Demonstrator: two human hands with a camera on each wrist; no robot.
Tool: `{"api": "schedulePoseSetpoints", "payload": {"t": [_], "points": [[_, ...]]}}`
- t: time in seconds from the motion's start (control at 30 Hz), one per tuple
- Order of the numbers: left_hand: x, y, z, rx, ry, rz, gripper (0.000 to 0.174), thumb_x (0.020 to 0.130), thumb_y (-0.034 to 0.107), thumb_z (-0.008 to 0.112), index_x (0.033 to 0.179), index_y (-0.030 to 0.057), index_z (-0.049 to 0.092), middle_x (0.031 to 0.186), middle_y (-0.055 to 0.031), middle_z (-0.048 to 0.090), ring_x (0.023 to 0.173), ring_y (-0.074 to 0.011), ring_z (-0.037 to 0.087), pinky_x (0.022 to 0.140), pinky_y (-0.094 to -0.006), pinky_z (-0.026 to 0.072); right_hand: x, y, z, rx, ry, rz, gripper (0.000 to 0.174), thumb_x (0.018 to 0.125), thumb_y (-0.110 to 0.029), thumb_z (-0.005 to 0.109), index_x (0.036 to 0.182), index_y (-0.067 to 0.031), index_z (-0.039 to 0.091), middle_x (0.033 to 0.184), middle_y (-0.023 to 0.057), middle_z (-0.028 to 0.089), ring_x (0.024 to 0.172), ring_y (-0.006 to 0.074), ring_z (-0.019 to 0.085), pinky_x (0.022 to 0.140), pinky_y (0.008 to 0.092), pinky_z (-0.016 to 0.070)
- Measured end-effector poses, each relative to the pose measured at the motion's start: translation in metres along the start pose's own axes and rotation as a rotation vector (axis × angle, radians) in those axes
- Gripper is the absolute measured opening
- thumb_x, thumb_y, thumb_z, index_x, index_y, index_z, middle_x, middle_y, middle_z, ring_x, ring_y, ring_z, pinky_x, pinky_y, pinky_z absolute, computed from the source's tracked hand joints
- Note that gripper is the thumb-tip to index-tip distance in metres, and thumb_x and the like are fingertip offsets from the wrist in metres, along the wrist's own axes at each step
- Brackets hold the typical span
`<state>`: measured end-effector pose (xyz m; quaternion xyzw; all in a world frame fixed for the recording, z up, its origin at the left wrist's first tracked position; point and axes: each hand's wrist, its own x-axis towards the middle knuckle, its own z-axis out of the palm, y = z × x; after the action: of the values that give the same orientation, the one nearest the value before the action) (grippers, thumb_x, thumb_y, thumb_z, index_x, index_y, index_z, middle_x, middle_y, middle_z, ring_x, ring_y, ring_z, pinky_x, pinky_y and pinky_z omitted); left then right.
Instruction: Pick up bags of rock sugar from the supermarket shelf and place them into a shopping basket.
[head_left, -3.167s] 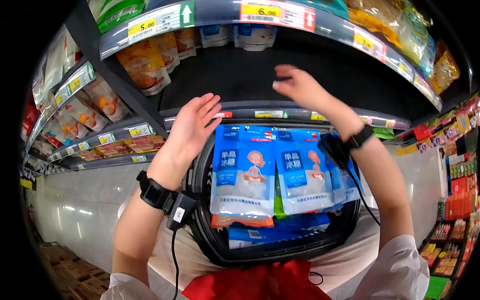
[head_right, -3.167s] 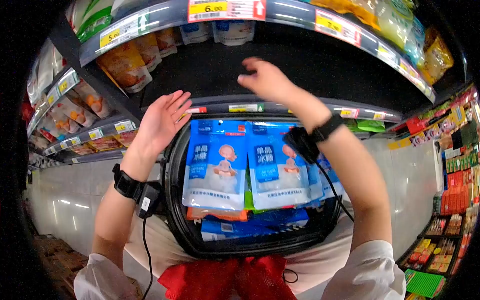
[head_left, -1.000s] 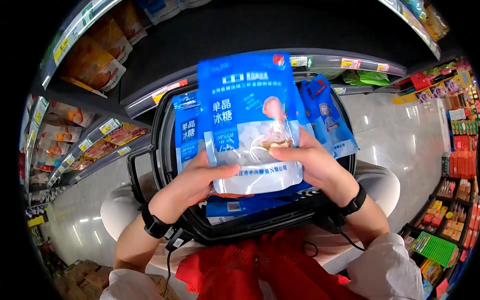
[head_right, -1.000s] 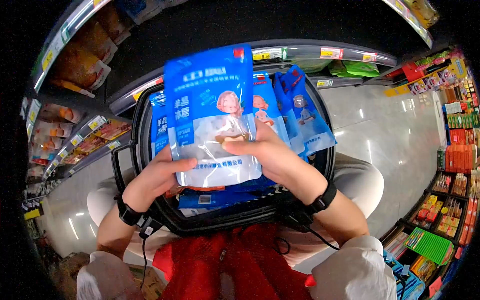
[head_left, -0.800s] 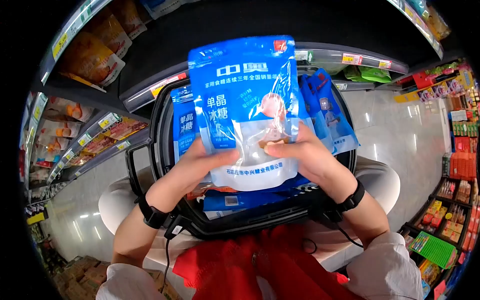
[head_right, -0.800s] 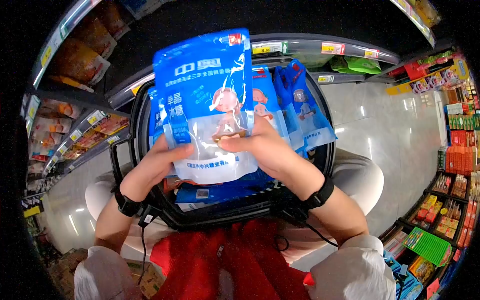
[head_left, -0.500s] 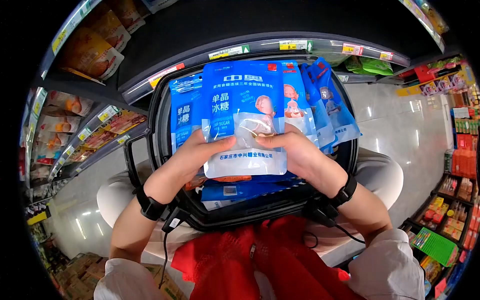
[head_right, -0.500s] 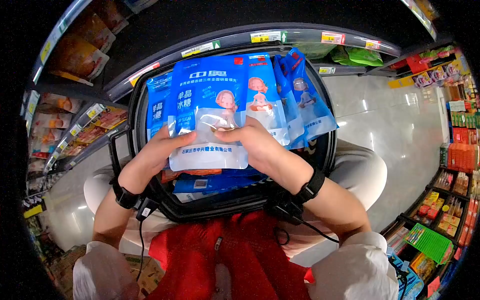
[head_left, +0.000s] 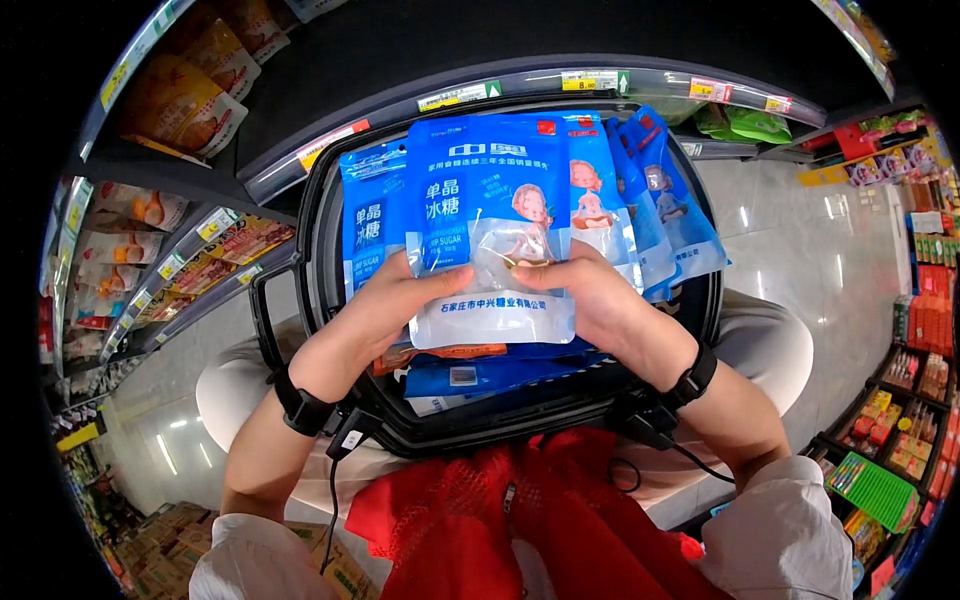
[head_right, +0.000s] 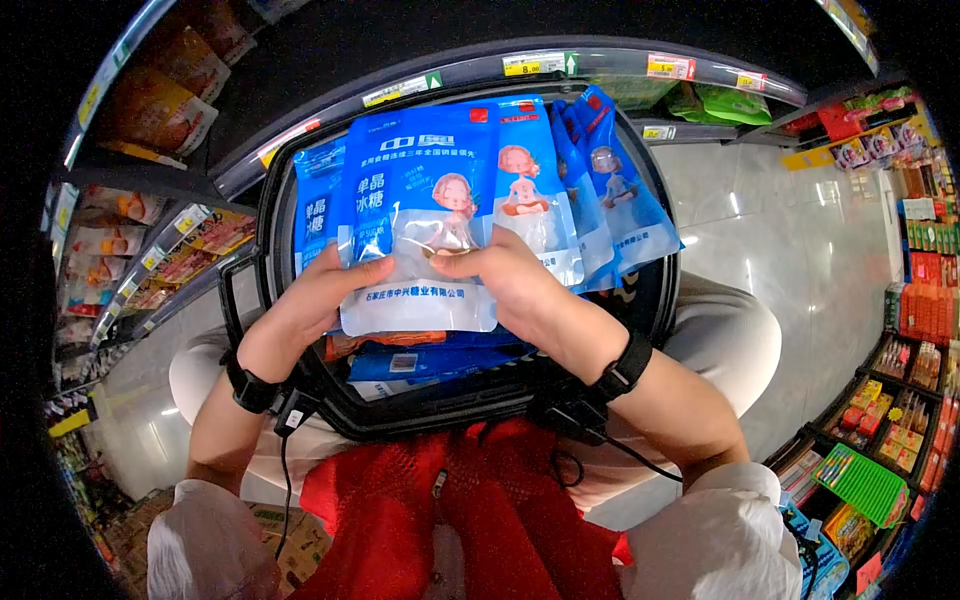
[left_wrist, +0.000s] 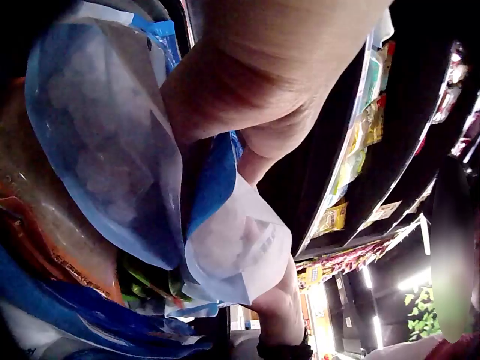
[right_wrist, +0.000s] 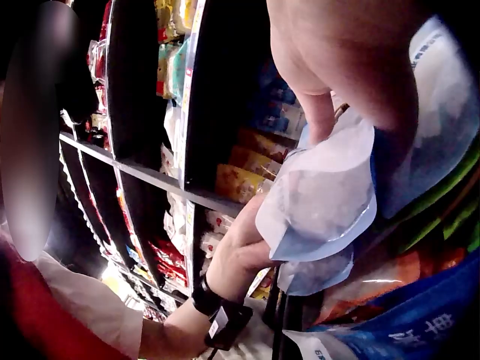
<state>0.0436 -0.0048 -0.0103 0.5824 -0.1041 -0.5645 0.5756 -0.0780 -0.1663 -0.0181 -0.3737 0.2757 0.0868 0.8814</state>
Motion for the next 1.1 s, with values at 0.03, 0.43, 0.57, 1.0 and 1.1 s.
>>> {"api": "schedulePoseSetpoints", "payload": {"t": [0.03, 0.43, 0.57, 1.0, 1.1], "points": [[-0.0002, 0.0001, 0.0002, 0.009, 0.002, 0.001, 0.044, 0.077, 0.017, 0.065, 0.115, 0.0016, 0.048, 0.105, -0.0104, 0.057, 0.096, -0.0185, 0.056, 0.082, -0.0297, 0.0448, -0.0005, -0.0012, -0.0002, -0.022, -0.002, 0.013, 0.035, 0.076, -0.005, 0.059, 0.109, 0.0033, 0.05, 0.104, 0.0117, 0.057, 0.094, 0.0209, 0.056, 0.082, 0.0319, 0.0441], [-0.0008, -0.0024, 0.0003, 0.009, 0.047, -0.012, 0.048, 0.076, 0.02, 0.066, 0.116, 0.001, 0.047, 0.105, -0.0107, 0.056, 0.097, -0.018, 0.055, 0.082, -0.0292, 0.0447, -0.0029, -0.0015, 0.0046, -0.055, 0.048, 0.001, 0.03, 0.076, -0.005, 0.059, 0.105, 0.0023, 0.054, 0.1, 0.01, 0.058, 0.091, 0.019, 0.056, 0.08, 0.0308, 0.044], [0.002, -0.0048, -0.0028, 0.024, 0.014, -0.012, 0.043, 0.08, 0.014, 0.061, 0.118, 0.004, 0.044, 0.108, -0.0083, 0.056, 0.096, -0.0165, 0.055, 0.08, -0.0297, 0.0464, -0.0042, -0.0022, 0.0053, -0.042, 0.03, -0.003, 0.03, 0.076, -0.005, 0.059, 0.104, 0.0028, 0.054, 0.1, 0.0105, 0.058, 0.091, 0.0191, 0.056, 0.08, 0.0311, 0.0443], [0.0003, -0.0017, 0.0003, 0.031, 0.015, -0.015, 0.042, 0.081, 0.014, 0.061, 0.118, 0.0035, 0.045, 0.107, -0.0085, 0.056, 0.096, -0.0165, 0.055, 0.08, -0.029, 0.0458, -0.0018, 0.0007, 0.0006, -0.044, 0.007, -0.002, 0.034, 0.076, -0.006, 0.06, 0.108, 0.0024, 0.051, 0.103, 0.0115, 0.057, 0.094, 0.0206, 0.056, 0.081, 0.0326, 0.045], [0.0019, -0.0048, -0.0018, 0.031, 0.011, -0.01, 0.042, 0.08, 0.013, 0.061, 0.118, 0.0033, 0.045, 0.107, -0.0083, 0.055, 0.096, -0.0164, 0.055, 0.081, -0.0293, 0.0455, -0.0034, -0.0007, 0.0053, -0.028, 0.069, -0.041, 0.03, 0.076, -0.009, 0.061, 0.103, 0.0022, 0.054, 0.099, 0.0108, 0.058, 0.09, 0.0192, 0.056, 0.078, 0.0308, 0.0453]]}}
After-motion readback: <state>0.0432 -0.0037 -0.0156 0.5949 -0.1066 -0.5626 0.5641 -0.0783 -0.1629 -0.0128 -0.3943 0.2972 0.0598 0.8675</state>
